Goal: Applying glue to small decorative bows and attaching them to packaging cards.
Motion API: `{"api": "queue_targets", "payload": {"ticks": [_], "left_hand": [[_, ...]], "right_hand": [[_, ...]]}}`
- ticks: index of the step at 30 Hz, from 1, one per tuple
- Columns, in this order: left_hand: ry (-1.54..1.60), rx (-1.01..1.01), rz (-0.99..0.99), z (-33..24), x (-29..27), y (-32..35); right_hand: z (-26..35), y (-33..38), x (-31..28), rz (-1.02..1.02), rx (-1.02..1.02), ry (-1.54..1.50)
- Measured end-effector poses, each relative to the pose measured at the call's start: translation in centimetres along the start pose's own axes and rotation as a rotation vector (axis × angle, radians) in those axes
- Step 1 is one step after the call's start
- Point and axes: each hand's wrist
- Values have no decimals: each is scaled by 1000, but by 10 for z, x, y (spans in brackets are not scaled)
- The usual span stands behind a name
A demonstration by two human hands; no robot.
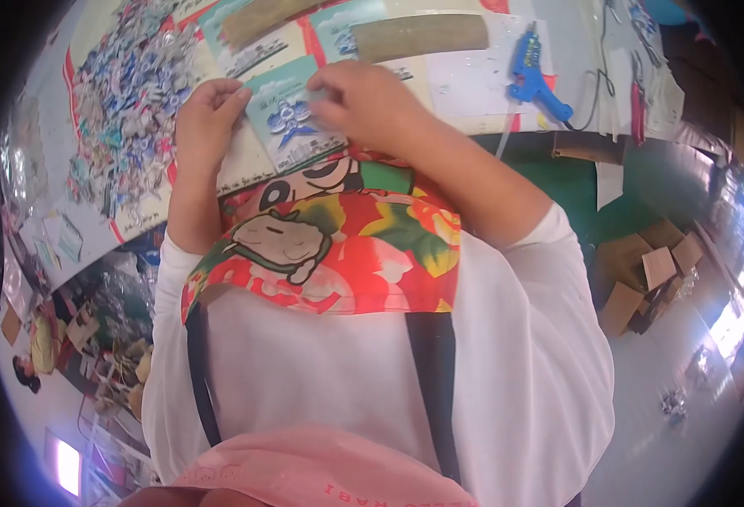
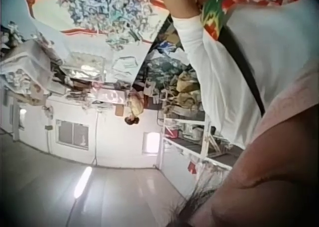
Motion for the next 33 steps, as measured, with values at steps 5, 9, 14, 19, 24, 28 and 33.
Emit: {"api": "queue_targets", "payload": {"ticks": [5, 9, 14, 19, 24, 28, 33], "left_hand": [[-262, 259, -171, -2, 2, 4], [-401, 386, -269, 6, -4, 3], [-368, 302, -223, -1, -9, 8], [-186, 270, -171, -9, -8, 10], [115, 111, -136, 0, -12, 7], [236, 29, -87, 7, -15, 6], [309, 31, -63, 3, -14, 5]], "right_hand": [[8, -28, -66, -124, -20, 122], [21, -19, -83, -93, -72, 79], [7, -89, -175, -473, -14, 302], [-28, -153, -175, -4, -61, 854], [-54, -165, -155, 241, -189, 1024], [-77, -162, -180, 81, -141, 664], [-80, -157, -189, 75, -7, 402]]}}
Point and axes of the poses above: each hand's wrist, its own y-axis away from the middle knuckle, its own x-axis out of the palm, z = x × y, and after that the axes turned 15 degrees about -z, right-handed
